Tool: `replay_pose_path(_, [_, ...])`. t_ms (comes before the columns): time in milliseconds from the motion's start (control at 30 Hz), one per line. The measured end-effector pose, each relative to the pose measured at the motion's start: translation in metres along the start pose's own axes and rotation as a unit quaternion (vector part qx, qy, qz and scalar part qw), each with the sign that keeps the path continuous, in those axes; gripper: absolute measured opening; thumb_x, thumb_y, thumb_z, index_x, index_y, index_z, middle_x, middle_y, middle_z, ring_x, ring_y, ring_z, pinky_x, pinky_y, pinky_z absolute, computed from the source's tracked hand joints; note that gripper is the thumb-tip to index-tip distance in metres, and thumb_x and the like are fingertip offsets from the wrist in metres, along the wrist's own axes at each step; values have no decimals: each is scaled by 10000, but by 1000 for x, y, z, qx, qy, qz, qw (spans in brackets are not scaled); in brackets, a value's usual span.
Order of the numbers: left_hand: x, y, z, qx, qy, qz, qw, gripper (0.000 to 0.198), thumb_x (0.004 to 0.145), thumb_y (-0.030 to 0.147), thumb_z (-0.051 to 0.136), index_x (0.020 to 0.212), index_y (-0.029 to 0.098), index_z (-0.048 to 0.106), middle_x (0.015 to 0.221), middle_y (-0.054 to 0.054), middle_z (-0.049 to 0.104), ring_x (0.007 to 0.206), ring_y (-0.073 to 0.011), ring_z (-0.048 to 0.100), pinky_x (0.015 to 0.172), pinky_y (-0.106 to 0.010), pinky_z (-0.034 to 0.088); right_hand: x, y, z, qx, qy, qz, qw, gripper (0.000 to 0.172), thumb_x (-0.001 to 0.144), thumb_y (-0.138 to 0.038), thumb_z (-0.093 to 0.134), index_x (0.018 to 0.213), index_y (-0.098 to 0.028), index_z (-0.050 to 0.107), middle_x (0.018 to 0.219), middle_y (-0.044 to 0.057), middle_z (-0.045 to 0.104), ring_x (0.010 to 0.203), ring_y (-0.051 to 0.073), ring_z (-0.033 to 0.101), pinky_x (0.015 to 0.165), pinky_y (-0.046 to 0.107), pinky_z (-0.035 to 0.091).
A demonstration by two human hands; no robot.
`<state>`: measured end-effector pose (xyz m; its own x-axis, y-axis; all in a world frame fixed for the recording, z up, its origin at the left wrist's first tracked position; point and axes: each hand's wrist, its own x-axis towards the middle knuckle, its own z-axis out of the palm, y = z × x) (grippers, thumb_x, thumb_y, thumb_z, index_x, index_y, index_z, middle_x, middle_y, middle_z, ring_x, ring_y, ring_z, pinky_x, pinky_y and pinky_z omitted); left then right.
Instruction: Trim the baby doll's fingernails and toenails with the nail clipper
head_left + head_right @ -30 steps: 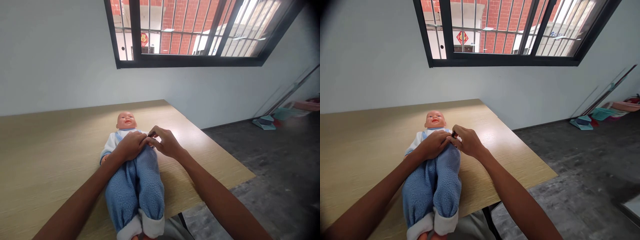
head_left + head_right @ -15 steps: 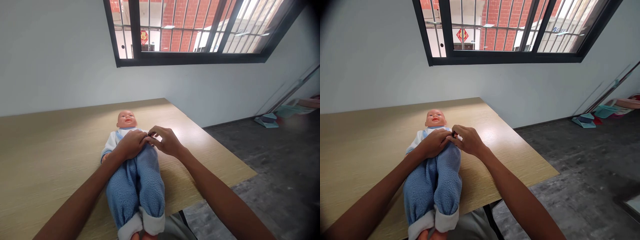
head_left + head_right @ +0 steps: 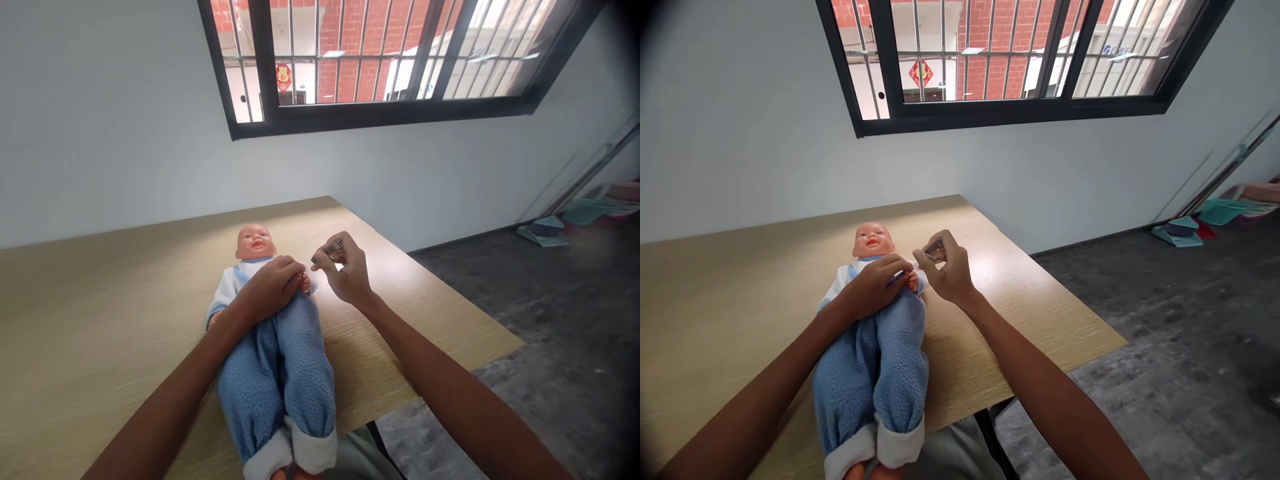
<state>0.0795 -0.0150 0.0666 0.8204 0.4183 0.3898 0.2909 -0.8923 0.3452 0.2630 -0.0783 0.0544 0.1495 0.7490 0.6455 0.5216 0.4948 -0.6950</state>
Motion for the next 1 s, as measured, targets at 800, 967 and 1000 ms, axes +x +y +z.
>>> replay_pose_path(800, [10, -18, 1, -193, -38, 45, 979, 141, 919, 230, 555, 896, 147, 666, 899, -51, 709, 793, -149, 610, 709, -253, 475, -15, 1, 12, -245, -83, -250, 933, 386, 999, -499, 491, 713, -239, 489, 685, 17, 636, 623, 153, 567, 580, 287, 411])
replay_pose_path(967, [10, -20, 3, -195, -29, 61, 978, 154, 932, 225, 529, 904, 143, 656, 913, -56, 701, 807, -153, 607, 737, -266, 476, -15, 2, 13, -251, -59, -281, 924, 371, 1016, -462, 472, 723, -234, 487, 671, 3, 616, 604, 139, 538, 559, 277, 382])
replay_pose_path(1000, [10, -20, 3, -197, -29, 65, 978, 159, 935, 231, 525, 907, 144, 656, 914, -56, 699, 813, -155, 607, 743, -268, 476, -15, 2, 14, -250, -55, -287, 923, 369, 1021, -451, 462, 727, -231, 489, 671, 0, 614, 603, 136, 534, 559, 276, 380])
